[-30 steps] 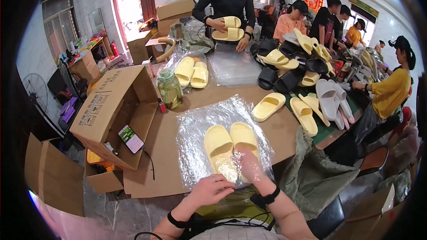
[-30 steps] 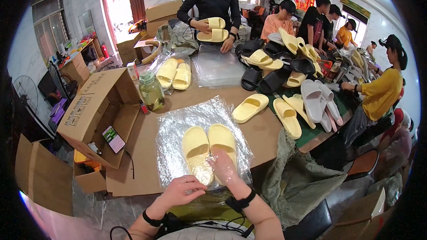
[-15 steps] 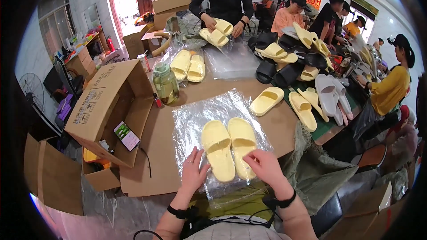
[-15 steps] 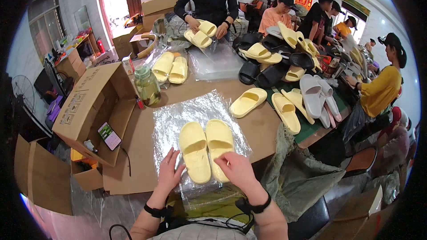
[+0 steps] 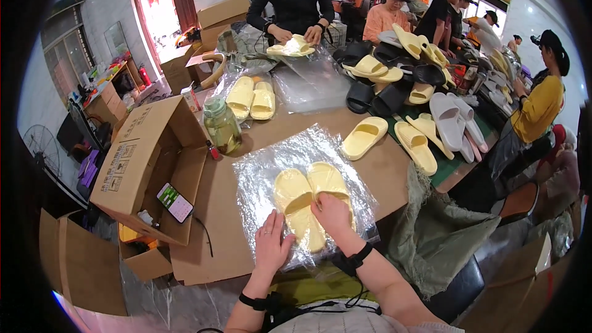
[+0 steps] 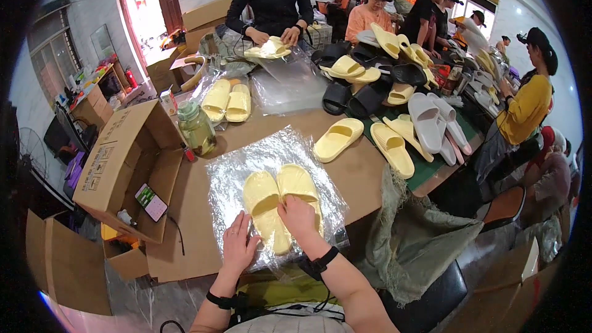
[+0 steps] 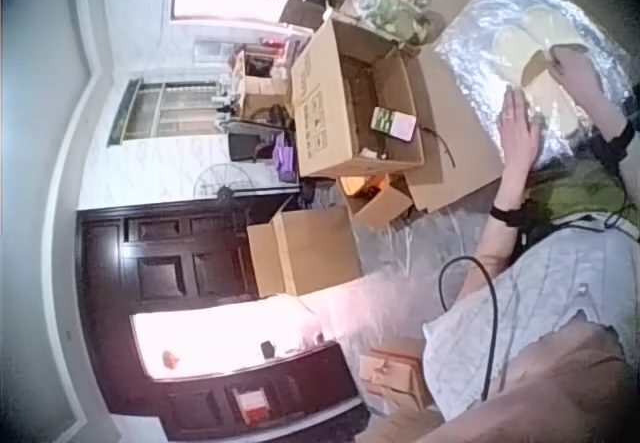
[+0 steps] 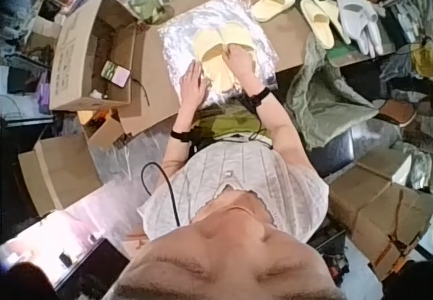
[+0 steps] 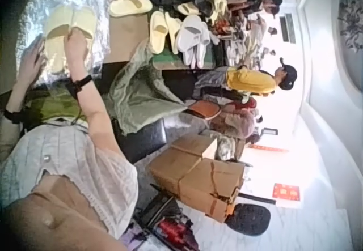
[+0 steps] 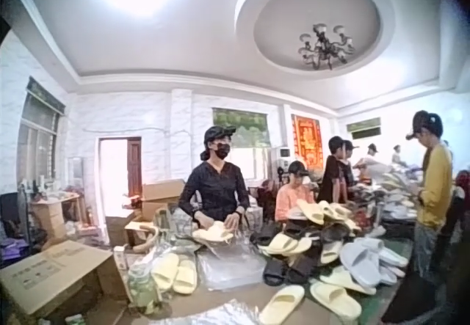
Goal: Packing finished shoes (sandals and slides) into individual plastic bags at a manufacturing facility.
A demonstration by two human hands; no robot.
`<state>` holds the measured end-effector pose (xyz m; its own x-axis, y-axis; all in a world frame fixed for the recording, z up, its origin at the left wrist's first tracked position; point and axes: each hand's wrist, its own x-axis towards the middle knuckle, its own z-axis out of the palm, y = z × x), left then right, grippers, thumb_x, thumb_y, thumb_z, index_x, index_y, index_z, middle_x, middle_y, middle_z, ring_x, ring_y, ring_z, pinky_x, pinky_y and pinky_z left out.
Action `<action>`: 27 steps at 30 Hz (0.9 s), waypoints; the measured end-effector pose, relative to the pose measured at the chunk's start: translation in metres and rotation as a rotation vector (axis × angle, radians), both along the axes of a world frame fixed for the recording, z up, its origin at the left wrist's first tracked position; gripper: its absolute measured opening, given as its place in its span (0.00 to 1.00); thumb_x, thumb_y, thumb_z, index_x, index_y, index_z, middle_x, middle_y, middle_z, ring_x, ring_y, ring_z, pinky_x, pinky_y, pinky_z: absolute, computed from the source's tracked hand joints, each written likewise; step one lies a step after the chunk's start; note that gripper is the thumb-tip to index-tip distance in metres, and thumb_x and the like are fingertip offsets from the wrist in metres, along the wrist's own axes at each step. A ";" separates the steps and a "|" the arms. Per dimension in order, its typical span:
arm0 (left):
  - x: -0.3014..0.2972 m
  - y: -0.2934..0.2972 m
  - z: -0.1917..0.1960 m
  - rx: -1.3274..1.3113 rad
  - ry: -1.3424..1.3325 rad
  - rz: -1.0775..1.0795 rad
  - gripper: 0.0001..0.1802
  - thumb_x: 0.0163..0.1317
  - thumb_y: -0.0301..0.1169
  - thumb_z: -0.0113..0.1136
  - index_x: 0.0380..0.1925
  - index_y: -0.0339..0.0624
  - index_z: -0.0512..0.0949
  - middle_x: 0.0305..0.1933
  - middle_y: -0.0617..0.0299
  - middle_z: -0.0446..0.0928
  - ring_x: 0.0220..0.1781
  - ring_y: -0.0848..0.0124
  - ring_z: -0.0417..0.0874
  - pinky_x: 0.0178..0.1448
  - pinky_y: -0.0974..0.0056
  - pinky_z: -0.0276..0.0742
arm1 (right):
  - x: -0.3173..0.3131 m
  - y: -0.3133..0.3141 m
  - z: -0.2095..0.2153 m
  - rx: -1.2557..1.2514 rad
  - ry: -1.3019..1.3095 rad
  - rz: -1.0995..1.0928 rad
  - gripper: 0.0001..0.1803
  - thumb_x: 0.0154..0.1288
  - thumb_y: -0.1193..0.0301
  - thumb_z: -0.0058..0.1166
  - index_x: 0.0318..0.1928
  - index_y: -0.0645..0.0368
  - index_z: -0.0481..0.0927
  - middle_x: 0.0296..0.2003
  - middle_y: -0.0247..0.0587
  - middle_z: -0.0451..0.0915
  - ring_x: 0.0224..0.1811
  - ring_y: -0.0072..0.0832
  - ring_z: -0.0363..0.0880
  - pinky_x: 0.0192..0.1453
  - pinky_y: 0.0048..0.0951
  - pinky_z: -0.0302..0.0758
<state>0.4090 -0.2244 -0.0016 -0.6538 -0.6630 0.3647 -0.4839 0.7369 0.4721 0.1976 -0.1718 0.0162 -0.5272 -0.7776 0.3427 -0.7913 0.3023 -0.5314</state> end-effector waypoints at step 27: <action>-0.004 -0.001 -0.014 -0.047 -0.089 0.023 0.37 0.62 0.46 0.66 0.66 0.37 0.69 0.75 0.42 0.59 0.76 0.43 0.58 0.73 0.41 0.56 | -0.183 0.323 -0.132 -1.551 -1.402 -0.782 0.09 0.66 0.63 0.52 0.29 0.50 0.74 0.26 0.28 0.75 0.22 0.25 0.71 0.30 0.28 0.70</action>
